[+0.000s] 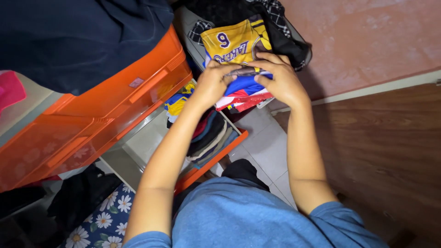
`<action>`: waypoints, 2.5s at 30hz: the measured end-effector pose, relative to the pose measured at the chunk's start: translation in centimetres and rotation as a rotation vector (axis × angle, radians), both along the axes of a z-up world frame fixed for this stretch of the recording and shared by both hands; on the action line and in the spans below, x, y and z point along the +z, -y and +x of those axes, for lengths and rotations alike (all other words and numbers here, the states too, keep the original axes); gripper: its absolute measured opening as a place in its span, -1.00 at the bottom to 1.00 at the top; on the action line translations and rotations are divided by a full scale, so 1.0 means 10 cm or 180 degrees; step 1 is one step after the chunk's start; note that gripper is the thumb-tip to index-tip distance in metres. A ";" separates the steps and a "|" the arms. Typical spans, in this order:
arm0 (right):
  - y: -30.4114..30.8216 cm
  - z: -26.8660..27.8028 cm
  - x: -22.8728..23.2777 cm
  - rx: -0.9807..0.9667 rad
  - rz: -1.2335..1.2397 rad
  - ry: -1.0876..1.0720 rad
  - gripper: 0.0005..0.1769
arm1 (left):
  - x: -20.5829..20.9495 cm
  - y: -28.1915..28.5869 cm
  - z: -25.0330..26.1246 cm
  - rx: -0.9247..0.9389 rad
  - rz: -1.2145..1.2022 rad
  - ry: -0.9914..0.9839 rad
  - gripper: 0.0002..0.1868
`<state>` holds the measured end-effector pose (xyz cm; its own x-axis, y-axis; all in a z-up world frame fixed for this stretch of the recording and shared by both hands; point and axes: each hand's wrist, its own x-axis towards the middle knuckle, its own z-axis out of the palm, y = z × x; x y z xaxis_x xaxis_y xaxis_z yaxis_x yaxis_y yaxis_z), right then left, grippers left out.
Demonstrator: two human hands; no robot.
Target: Organizing and arranging folded clothes into a plastic drawer unit
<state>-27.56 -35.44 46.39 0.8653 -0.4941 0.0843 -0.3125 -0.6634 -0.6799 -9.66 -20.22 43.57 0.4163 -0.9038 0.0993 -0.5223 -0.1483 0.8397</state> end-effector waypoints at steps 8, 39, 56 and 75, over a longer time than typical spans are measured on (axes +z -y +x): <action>0.06 -0.07 -0.06 0.0537 -0.0086 -0.0160 -0.25 | -0.01 -0.03 -0.03 -0.0301 0.0444 0.0899 -0.67; 0.44 0.11 -0.65 -0.0813 0.2728 0.0327 -0.18 | -0.03 0.22 -0.51 -0.0253 -0.0088 0.0575 -0.33; 0.19 0.26 -0.97 -0.1250 0.3626 -0.0178 -0.21 | -0.92 -0.13 -0.15 0.0930 -0.0589 -0.4546 -0.22; -0.70 -0.18 -1.39 0.0361 0.4513 0.0644 -0.18 | -0.18 -1.62 -0.79 0.1142 -0.0084 -0.1408 0.39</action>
